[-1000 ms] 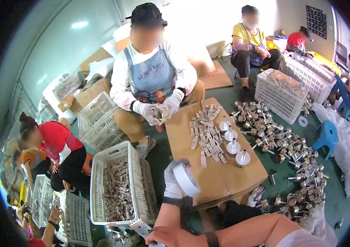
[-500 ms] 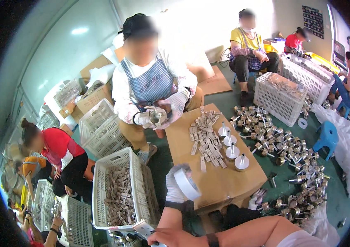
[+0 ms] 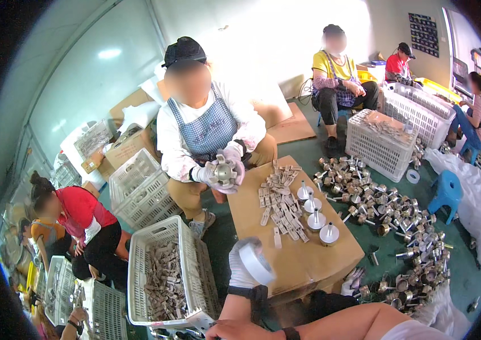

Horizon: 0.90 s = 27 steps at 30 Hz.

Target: The recorder is using a tape dispenser to apply adhesive tape to the ends of small metal components in a manufacturing assembly line.

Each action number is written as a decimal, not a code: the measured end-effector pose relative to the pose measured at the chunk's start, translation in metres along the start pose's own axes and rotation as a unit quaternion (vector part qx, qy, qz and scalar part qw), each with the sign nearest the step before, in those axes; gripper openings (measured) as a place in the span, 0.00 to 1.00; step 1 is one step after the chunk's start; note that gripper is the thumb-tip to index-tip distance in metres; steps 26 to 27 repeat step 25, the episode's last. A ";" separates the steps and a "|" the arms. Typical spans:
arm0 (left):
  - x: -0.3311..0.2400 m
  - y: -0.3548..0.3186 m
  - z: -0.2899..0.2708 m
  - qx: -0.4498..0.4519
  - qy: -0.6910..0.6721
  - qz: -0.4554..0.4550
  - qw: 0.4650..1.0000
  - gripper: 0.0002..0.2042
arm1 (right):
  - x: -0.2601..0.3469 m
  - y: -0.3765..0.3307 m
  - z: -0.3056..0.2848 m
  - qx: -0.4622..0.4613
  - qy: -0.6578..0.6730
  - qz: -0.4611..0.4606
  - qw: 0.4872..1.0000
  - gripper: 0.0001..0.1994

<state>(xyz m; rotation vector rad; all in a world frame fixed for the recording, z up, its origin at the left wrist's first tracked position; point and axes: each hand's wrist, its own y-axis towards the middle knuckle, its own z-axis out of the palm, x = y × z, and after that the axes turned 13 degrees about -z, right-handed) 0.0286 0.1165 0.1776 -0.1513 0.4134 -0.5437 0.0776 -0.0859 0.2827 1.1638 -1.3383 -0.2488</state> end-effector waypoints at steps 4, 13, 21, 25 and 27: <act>0.007 -0.001 0.017 -0.097 0.024 0.060 0.993 0.12 | 0.002 0.002 -0.001 0.006 0.007 0.007 1.000 0.22; -0.002 0.004 -0.009 0.048 -0.008 -0.020 0.999 0.08 | -0.001 0.003 -0.002 -0.008 -0.001 -0.022 1.000 0.21; 0.004 0.000 0.009 0.014 -0.013 -0.027 0.999 0.09 | -0.002 0.003 -0.004 -0.008 0.001 -0.008 1.000 0.22; 0.000 -0.005 0.012 -0.009 0.021 -0.007 1.000 0.10 | 0.004 0.003 -0.005 -0.002 -0.009 0.007 1.000 0.23; 0.000 -0.005 0.012 -0.009 0.021 -0.007 1.000 0.10 | 0.004 0.003 -0.005 -0.002 -0.009 0.007 1.000 0.23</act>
